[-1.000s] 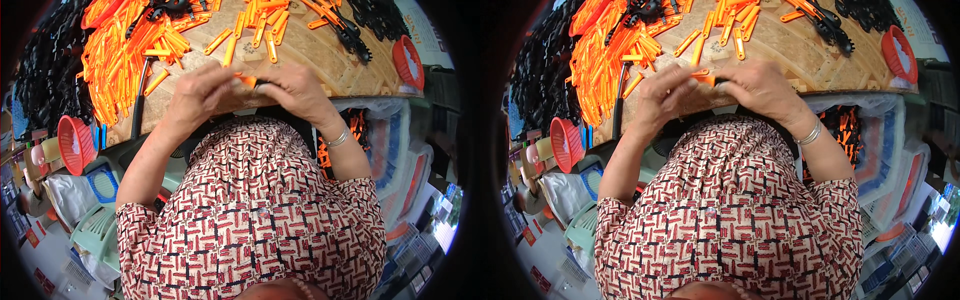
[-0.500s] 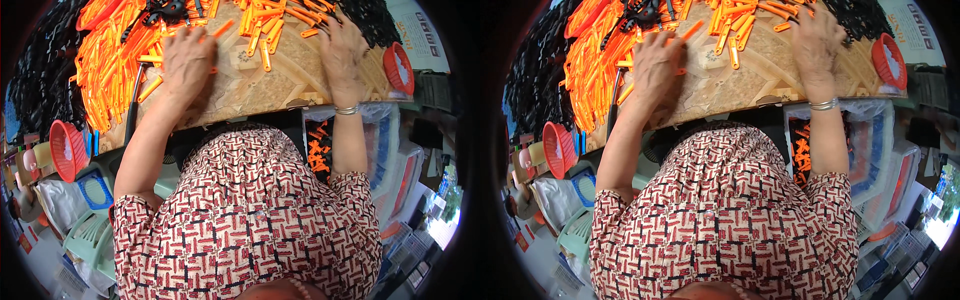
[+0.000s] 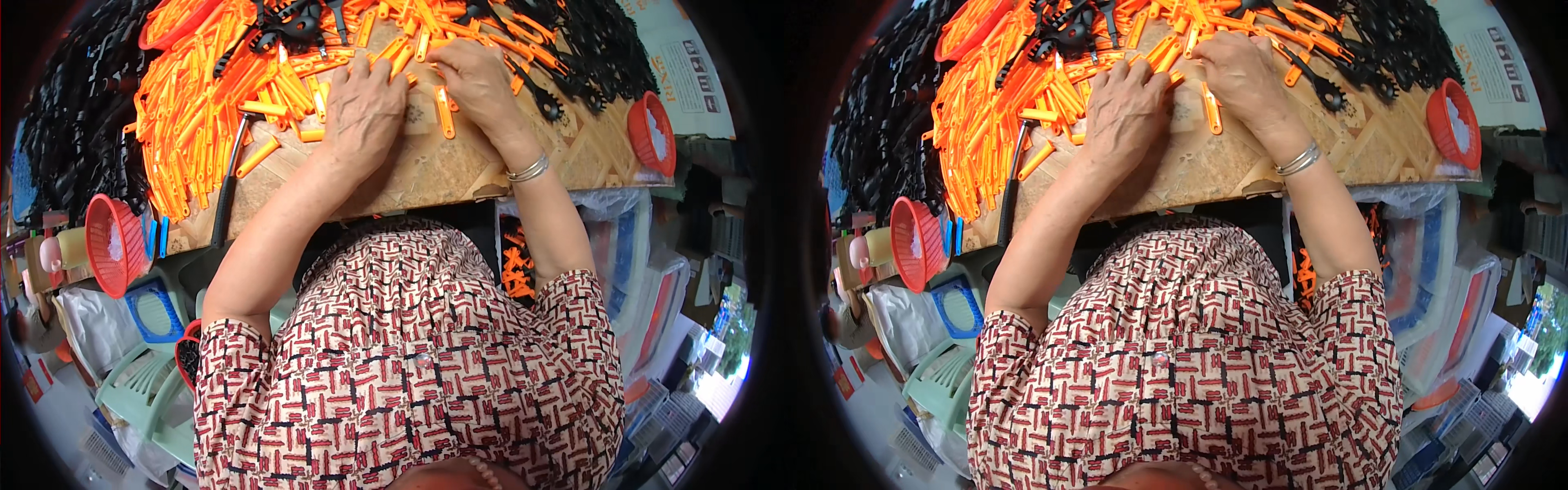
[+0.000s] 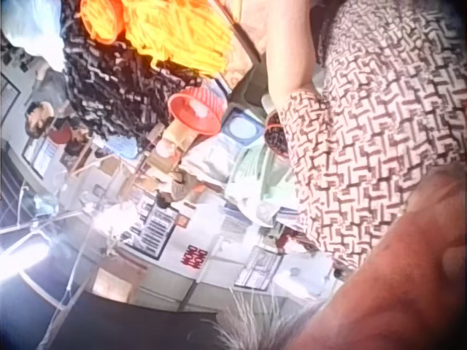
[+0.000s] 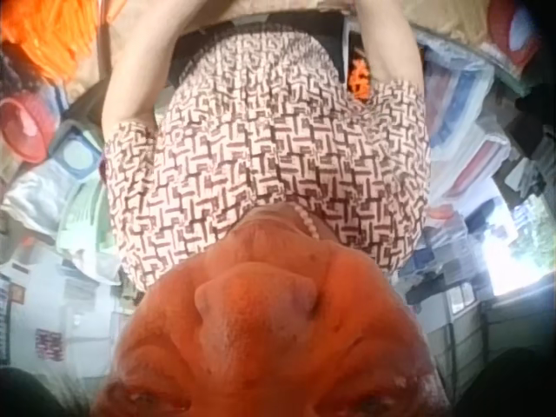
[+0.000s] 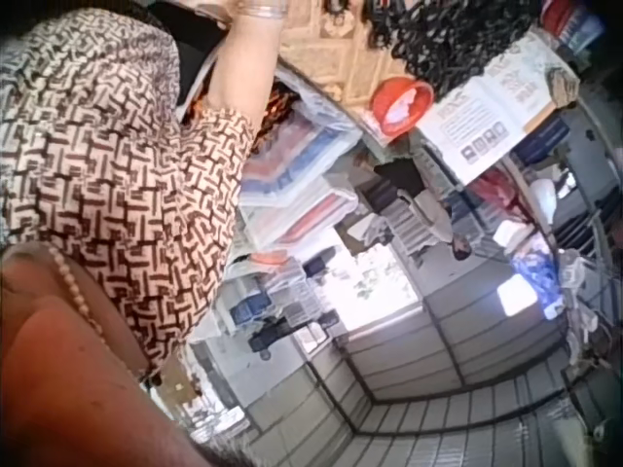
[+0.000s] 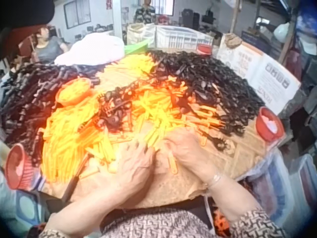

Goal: The person assembles small plastic components by hand at a workbench. They repeatedly pick up orange plastic handles and black plastic heads, fit them together, and place the finished units on the table. The person occasionally uses a hammer to secure the parts.

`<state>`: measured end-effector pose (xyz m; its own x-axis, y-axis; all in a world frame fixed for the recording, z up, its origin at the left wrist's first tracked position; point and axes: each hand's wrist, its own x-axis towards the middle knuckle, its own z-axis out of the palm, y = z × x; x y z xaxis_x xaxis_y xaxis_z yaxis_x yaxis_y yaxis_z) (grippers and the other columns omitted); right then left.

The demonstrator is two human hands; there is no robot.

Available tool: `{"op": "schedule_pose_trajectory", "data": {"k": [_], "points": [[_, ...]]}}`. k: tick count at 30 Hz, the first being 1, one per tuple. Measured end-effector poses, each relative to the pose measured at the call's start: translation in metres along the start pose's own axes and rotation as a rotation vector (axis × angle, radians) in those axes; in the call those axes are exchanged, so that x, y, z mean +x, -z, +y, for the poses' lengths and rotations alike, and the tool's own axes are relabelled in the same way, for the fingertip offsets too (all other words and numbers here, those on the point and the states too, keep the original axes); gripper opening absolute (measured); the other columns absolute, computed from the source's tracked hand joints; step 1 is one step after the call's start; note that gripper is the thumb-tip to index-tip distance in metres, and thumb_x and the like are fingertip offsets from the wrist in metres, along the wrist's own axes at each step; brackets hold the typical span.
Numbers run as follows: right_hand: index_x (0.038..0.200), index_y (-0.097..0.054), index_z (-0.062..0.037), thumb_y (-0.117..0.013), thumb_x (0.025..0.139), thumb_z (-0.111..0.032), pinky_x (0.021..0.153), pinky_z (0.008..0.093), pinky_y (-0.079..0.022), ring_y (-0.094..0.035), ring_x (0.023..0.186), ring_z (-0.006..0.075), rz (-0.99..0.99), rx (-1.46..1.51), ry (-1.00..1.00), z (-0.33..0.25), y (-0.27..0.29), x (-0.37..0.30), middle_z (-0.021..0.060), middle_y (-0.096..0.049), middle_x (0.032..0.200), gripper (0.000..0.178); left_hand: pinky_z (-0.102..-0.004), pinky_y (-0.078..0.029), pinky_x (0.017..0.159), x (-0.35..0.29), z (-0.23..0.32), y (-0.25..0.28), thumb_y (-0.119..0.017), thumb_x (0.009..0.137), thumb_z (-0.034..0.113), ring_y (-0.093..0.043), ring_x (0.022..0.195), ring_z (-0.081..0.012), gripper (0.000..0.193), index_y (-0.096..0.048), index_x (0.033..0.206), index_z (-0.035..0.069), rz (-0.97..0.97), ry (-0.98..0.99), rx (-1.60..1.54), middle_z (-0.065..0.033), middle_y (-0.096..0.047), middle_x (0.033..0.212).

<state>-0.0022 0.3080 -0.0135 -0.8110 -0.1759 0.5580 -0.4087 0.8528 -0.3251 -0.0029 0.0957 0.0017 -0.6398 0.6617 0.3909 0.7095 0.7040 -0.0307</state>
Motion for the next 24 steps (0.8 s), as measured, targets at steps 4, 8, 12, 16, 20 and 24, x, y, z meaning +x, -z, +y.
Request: {"op": "schedule_pose_trajectory", "data": {"k": [4, 8, 12, 16, 20, 24], "points": [[0.097, -0.076, -0.0092, -0.064, 0.091, -0.016, 0.079, 0.0426, -0.048, -0.068, 0.087, 0.0279, 0.068, 0.036, 0.017, 0.0, -0.009, 0.039, 0.0086, -0.07, 0.088, 0.014, -0.0435, -0.05, 0.082, -0.017, -0.013, 0.014, -0.066, 0.088, 0.012, -0.061, 0.098, -0.0308, 0.015, -0.066, 0.101, 0.006, -0.043, 0.072, -0.088, -0.0119, -0.06, 0.1], [0.099, -0.071, -0.0044, -0.066, 0.089, -0.013, 0.08, 0.0391, -0.051, -0.066, 0.091, 0.0271, 0.156, 0.087, 0.173, -0.007, -0.046, 0.102, 0.0115, -0.068, 0.094, 0.014, -0.0419, -0.052, 0.081, -0.026, -0.005, 0.013, -0.066, 0.088, 0.009, -0.06, 0.096, -0.0319, 0.015, -0.064, 0.102, 0.005, -0.011, 0.099, -0.134, -0.0126, -0.059, 0.099], [0.093, -0.066, -0.0082, -0.062, 0.08, -0.01, 0.09, 0.0427, -0.042, -0.056, 0.108, 0.0281, 0.231, -0.067, 0.379, -0.044, -0.058, 0.152, 0.0093, -0.06, 0.099, 0.013, -0.0427, -0.051, 0.084, -0.032, 0.005, 0.005, -0.066, 0.088, 0.009, -0.058, 0.094, -0.0308, 0.025, -0.064, 0.113, 0.007, 0.122, 0.088, -0.035, -0.0111, -0.057, 0.099], [0.087, -0.068, -0.0091, -0.06, 0.082, -0.012, 0.089, 0.0415, -0.04, -0.053, 0.107, 0.0291, 0.137, -0.366, 0.495, -0.042, -0.079, 0.176, 0.0095, -0.059, 0.096, 0.01, -0.0395, -0.047, 0.081, -0.031, 0.005, 0.009, -0.068, 0.087, 0.01, -0.058, 0.098, -0.0282, 0.027, -0.065, 0.113, 0.007, 0.11, 0.113, -0.098, -0.0088, -0.059, 0.106], [0.079, -0.069, -0.0087, -0.06, 0.08, -0.013, 0.083, 0.0403, -0.042, -0.054, 0.102, 0.0279, 0.212, -0.283, 0.434, -0.028, -0.076, 0.169, 0.0085, -0.059, 0.096, 0.01, -0.038, -0.045, 0.078, -0.028, 0.004, 0.012, -0.07, 0.087, 0.012, -0.061, 0.096, -0.0259, 0.024, -0.065, 0.111, 0.009, 0.261, 0.087, -0.172, -0.0074, -0.063, 0.104], [0.082, -0.07, -0.0065, -0.063, 0.089, -0.013, 0.08, 0.0446, -0.049, -0.062, 0.09, 0.0328, 0.14, 0.32, 0.097, -0.029, -0.038, 0.137, 0.0122, -0.061, 0.098, 0.011, -0.0416, -0.048, 0.078, -0.03, 0.004, 0.008, -0.07, 0.094, 0.014, -0.065, 0.085, -0.0291, 0.021, -0.065, 0.113, 0.008, 0.31, 0.164, -0.327, -0.0089, -0.067, 0.092]]}}
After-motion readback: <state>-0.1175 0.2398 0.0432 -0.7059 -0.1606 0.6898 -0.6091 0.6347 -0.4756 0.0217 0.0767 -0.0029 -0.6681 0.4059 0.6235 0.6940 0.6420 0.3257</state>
